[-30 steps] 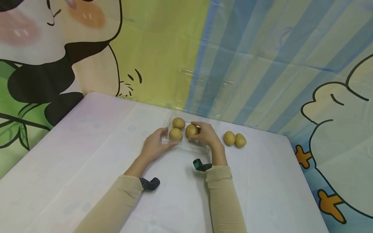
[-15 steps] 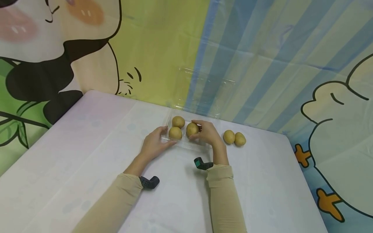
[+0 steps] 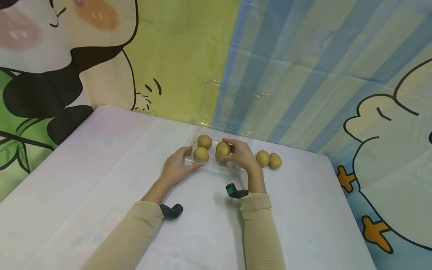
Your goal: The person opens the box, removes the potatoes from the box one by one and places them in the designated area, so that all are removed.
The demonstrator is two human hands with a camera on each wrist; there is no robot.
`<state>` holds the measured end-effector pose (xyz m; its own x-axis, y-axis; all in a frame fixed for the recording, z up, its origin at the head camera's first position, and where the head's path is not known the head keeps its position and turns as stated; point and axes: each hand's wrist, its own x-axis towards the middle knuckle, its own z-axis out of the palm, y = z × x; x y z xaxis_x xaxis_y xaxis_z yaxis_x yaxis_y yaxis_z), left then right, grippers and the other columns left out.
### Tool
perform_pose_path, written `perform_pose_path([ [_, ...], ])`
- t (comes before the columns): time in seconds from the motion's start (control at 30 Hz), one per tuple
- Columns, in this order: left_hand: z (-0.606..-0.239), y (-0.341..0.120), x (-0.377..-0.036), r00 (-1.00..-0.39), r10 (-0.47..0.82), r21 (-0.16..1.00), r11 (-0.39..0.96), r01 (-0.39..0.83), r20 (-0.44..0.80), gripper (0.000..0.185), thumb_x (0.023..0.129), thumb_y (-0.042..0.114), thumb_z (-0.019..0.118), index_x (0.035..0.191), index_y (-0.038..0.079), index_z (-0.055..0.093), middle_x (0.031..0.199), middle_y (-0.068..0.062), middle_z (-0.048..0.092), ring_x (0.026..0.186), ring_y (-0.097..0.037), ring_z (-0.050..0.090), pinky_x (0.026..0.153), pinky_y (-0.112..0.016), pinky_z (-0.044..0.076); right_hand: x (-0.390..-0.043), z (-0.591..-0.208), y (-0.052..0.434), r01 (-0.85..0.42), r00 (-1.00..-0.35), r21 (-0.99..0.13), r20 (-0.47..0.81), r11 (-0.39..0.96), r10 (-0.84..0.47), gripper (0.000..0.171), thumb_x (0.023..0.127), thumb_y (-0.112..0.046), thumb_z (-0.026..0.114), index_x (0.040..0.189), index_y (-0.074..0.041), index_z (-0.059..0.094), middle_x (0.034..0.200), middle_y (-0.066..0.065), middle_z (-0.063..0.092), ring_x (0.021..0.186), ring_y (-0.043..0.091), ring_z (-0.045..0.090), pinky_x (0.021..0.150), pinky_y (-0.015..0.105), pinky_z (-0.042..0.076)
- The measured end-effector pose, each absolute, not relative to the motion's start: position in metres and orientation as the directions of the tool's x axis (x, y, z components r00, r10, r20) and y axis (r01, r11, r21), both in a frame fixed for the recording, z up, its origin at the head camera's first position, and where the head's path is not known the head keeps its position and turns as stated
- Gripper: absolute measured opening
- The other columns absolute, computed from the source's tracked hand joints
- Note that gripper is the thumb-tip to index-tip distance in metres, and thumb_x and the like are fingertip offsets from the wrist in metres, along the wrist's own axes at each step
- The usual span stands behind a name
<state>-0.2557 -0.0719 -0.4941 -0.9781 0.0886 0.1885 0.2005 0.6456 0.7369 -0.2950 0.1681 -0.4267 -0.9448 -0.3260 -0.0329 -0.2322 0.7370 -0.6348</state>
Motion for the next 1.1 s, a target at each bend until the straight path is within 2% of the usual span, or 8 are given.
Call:
perform_pose_path([
  [0.47,-0.496,-0.071,-0.260,-0.978,0.087,0.740,0.643,0.199,0.187,0.092,0.063,0.072,0.060,0.130,0.011,0.045,0.123,-0.005,0.057,0.114,-0.024,0.053,0.097,-0.042,0.041,-0.286,-0.412,0.178,-0.279,-0.942,-0.667,0.052,0.691,-0.331,0.069,0.070,-0.021,0.077,0.132,-0.022,0.046,0.134,-0.001,0.048,0.119,0.018,0.050,0.096,0.030,0.045],
  [0.63,-0.499,-0.069,-0.262,-0.979,0.089,0.753,0.627,0.200,0.186,0.090,0.064,0.069,0.062,0.130,0.011,0.045,0.125,-0.006,0.056,0.116,-0.025,0.051,0.097,-0.043,0.041,-0.283,-0.410,0.181,-0.294,-0.941,-0.698,0.093,0.653,-0.324,0.069,0.070,-0.017,0.077,0.132,-0.020,0.046,0.135,-0.001,0.047,0.120,0.016,0.048,0.097,0.029,0.045],
  [0.87,-0.503,-0.067,-0.258,-0.984,0.085,0.766,0.618,0.175,0.157,0.084,0.066,0.062,0.066,0.131,0.014,0.044,0.127,-0.004,0.055,0.118,-0.024,0.050,0.099,-0.041,0.039,-0.278,-0.411,0.186,-0.275,-0.951,-0.706,0.100,0.653,-0.292,0.068,0.070,-0.019,0.077,0.131,-0.022,0.046,0.135,-0.003,0.046,0.120,0.014,0.047,0.096,0.027,0.045],
  [1.1,-0.500,-0.073,-0.255,-0.982,0.082,0.755,0.630,0.183,0.170,0.085,0.067,0.061,0.066,0.131,0.011,0.044,0.126,-0.007,0.055,0.117,-0.026,0.050,0.099,-0.043,0.040,-0.268,-0.407,0.191,-0.268,-0.959,-0.756,0.148,0.597,-0.242,0.071,0.070,-0.019,0.077,0.133,-0.022,0.044,0.136,-0.004,0.045,0.124,0.015,0.045,0.096,0.027,0.045],
])
